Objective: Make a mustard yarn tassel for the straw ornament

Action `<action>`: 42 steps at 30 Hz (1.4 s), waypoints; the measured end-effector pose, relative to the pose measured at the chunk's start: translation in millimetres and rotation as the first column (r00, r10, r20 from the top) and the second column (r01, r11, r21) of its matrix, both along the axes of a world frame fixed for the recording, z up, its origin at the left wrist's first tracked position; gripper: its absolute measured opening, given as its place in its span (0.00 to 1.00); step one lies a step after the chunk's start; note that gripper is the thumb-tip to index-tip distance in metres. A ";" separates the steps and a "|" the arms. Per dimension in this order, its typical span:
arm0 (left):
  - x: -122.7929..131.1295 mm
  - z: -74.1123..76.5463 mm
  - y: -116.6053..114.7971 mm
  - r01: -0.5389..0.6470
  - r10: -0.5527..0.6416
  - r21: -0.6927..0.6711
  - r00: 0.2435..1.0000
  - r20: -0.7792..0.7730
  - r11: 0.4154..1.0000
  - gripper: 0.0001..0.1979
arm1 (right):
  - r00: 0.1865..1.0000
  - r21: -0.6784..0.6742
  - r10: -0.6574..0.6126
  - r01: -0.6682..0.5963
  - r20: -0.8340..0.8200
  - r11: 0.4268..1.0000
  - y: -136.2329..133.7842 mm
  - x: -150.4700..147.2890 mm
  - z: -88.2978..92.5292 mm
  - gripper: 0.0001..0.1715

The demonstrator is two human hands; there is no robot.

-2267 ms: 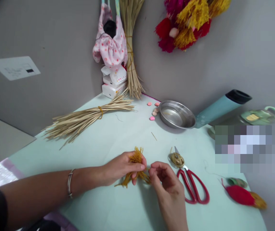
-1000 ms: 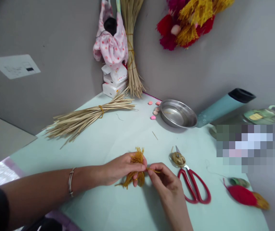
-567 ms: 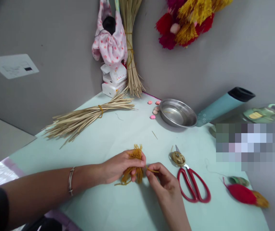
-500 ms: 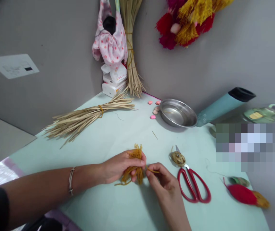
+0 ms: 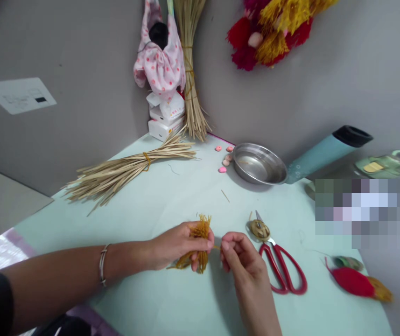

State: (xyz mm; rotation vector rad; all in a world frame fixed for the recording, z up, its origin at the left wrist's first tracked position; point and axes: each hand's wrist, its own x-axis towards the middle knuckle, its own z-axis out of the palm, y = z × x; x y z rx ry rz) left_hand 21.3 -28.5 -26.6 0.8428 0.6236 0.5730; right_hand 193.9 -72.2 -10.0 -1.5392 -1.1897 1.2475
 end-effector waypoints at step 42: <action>0.4 -1.4 2.1 -0.036 0.035 -0.076 0.999 -0.014 0.996 0.05 | 0.996 0.024 0.067 -0.066 -0.054 0.998 -1.0 -2.5 1.0 0.12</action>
